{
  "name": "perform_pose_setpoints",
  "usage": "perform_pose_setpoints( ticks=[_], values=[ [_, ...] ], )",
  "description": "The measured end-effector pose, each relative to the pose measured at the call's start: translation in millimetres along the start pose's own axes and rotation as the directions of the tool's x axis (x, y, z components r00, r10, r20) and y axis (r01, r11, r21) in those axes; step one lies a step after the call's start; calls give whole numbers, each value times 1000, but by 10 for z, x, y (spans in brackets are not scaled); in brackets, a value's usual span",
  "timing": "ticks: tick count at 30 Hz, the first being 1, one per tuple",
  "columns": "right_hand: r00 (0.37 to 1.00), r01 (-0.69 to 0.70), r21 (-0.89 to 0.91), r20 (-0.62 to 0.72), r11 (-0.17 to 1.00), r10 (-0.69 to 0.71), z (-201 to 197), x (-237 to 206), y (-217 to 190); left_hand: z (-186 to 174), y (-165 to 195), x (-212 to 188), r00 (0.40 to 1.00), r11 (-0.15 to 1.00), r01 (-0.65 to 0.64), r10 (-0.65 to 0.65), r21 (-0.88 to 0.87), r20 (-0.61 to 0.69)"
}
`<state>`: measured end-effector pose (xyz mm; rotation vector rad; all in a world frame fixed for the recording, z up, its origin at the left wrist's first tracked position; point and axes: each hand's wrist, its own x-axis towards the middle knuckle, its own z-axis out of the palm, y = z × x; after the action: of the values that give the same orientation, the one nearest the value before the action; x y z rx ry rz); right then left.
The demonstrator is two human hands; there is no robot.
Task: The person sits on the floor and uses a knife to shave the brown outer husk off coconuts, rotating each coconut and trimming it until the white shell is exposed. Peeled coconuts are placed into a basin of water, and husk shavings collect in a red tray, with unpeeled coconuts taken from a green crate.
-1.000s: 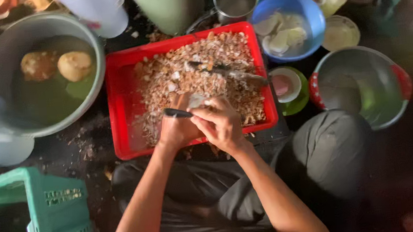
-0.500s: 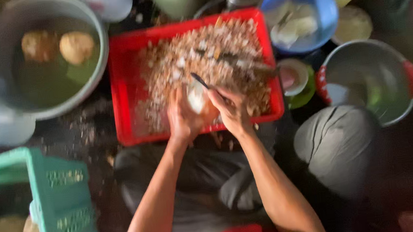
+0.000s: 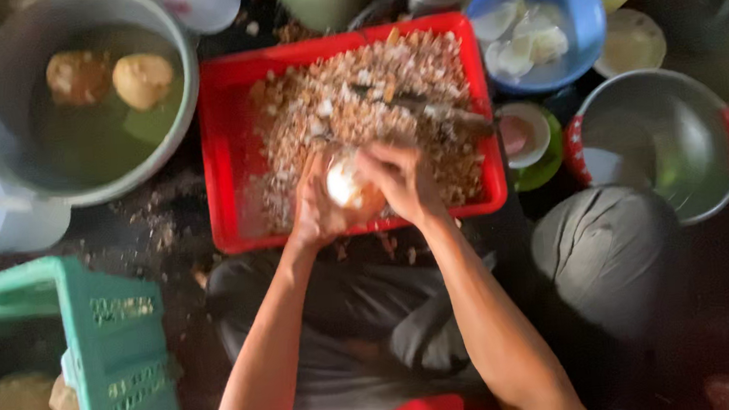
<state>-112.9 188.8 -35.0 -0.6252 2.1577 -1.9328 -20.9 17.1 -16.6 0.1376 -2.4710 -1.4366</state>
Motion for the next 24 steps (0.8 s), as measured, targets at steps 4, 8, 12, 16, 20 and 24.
perform_pose_setpoints(
  ticks=[4, 8, 12, 16, 20, 24],
  values=[
    [998, -52, 160, 32, 986, 48, -1, -56, -55, 84, -23, -36, 980, 983, -184, 184, 7, -77],
    [983, -178, 54, -38, 983, 180, -3, -152, -116, 142, 16, -82, 959, 993, 88, -62, 82, -278],
    [918, -217, 246, -277, 944, 284, -12, -189, -196, 59, 48, -45, 966, 934, 151, -71, 322, -249],
    [986, 67, 178, -161, 982, -38, 20, -145, -292, -96, 53, 84, 989, 908, -146, 141, 394, 41],
    [914, 375, -345, -19, 860, -406, 83, -30, -371, -118, 94, 143, 981, 942, -189, 191, 276, 20],
    [986, 118, -175, 137, 978, -95, 115, 70, -416, -60, 176, 118, 993, 967, -87, 103, 239, -56]
  ],
)
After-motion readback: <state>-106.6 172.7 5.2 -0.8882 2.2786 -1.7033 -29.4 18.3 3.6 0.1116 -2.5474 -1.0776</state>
